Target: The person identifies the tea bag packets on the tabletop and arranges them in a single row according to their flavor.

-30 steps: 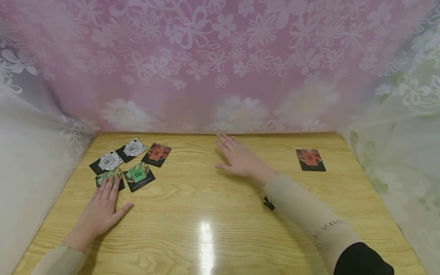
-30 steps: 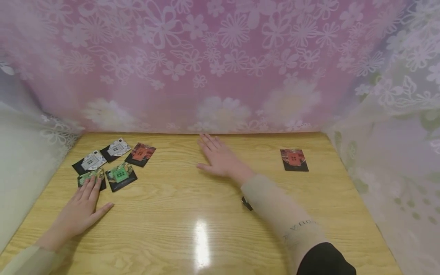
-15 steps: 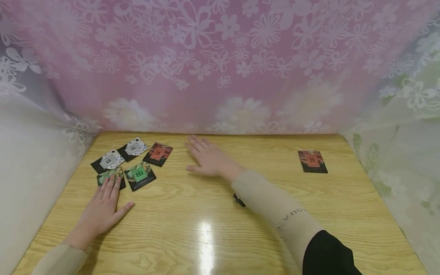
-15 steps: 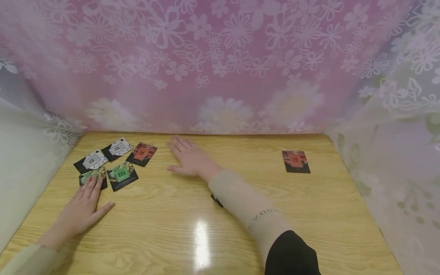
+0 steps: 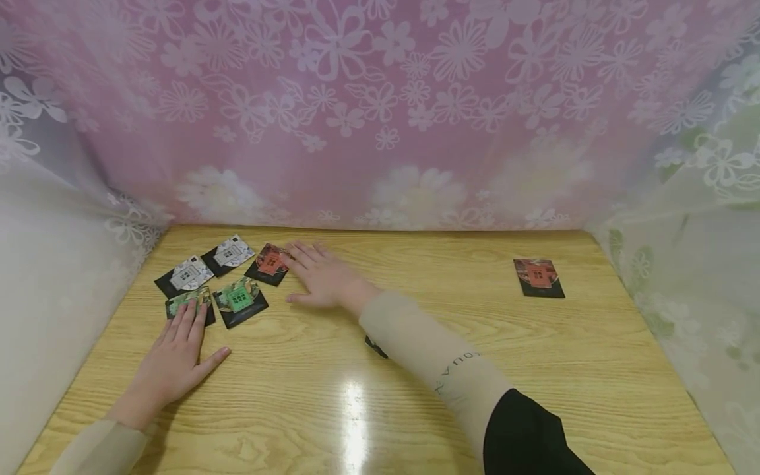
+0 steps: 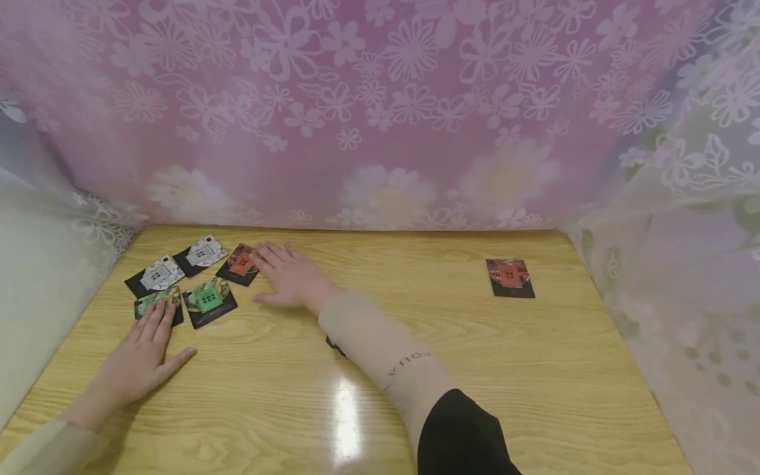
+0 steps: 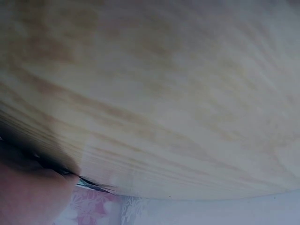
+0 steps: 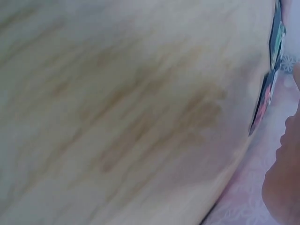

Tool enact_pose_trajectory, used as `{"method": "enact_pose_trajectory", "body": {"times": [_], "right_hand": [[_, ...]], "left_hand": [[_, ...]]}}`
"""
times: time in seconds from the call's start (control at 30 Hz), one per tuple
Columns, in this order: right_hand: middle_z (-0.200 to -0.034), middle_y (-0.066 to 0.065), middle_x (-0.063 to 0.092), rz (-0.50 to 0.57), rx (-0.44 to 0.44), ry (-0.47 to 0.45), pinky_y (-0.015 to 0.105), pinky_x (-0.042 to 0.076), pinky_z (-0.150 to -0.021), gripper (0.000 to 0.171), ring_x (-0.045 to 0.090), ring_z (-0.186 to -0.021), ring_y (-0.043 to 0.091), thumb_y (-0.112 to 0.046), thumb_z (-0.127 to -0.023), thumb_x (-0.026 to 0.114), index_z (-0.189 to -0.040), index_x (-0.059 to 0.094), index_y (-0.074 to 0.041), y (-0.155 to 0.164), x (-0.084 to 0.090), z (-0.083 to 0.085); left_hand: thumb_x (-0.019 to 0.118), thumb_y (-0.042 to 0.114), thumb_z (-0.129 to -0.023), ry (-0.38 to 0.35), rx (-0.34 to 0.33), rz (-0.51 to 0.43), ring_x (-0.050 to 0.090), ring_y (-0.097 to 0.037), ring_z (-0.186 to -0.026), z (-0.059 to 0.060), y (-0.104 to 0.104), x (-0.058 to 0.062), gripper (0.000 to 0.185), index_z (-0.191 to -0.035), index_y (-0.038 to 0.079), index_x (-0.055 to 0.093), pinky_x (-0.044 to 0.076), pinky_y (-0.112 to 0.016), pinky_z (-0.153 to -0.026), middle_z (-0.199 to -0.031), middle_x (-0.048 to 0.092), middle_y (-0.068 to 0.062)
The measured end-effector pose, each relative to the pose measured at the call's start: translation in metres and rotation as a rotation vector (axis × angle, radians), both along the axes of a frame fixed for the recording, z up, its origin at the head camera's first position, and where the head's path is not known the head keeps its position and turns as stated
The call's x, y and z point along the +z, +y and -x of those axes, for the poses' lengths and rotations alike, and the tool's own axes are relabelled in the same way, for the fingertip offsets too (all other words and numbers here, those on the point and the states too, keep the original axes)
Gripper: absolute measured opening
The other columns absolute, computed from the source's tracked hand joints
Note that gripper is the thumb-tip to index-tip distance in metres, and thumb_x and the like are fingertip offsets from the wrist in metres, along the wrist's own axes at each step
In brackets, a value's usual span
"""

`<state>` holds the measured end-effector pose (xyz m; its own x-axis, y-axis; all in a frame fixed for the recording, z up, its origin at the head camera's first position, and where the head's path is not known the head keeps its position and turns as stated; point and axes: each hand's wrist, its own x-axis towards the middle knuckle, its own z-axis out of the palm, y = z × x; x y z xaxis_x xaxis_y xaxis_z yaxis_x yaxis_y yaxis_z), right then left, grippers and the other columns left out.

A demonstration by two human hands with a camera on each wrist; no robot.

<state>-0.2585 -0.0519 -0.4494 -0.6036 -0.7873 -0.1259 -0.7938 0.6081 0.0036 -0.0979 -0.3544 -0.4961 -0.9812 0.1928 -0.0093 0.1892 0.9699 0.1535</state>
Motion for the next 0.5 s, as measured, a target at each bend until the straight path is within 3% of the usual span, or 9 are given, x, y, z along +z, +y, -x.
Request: {"method": "enact_pose_trajectory", "body": {"times": [0.5], "right_hand": [[-0.182, 0.004, 0.002, -0.093, 0.065, -0.027, 0.045, 0.005, -0.139, 0.084, 0.002, -0.169, 0.023, -0.070, -0.109, 0.028, -0.173, 0.007, -0.021, -0.023, -0.012, -0.014]], "left_hand": [[0.054, 0.060, -0.106, 0.014, -0.008, 0.006, 0.015, -0.057, -0.160, 0.002, -0.003, -0.003, 0.102, -0.167, -0.010, 0.012, 0.025, -0.074, -0.124, -0.171, 0.014, -0.039]]}}
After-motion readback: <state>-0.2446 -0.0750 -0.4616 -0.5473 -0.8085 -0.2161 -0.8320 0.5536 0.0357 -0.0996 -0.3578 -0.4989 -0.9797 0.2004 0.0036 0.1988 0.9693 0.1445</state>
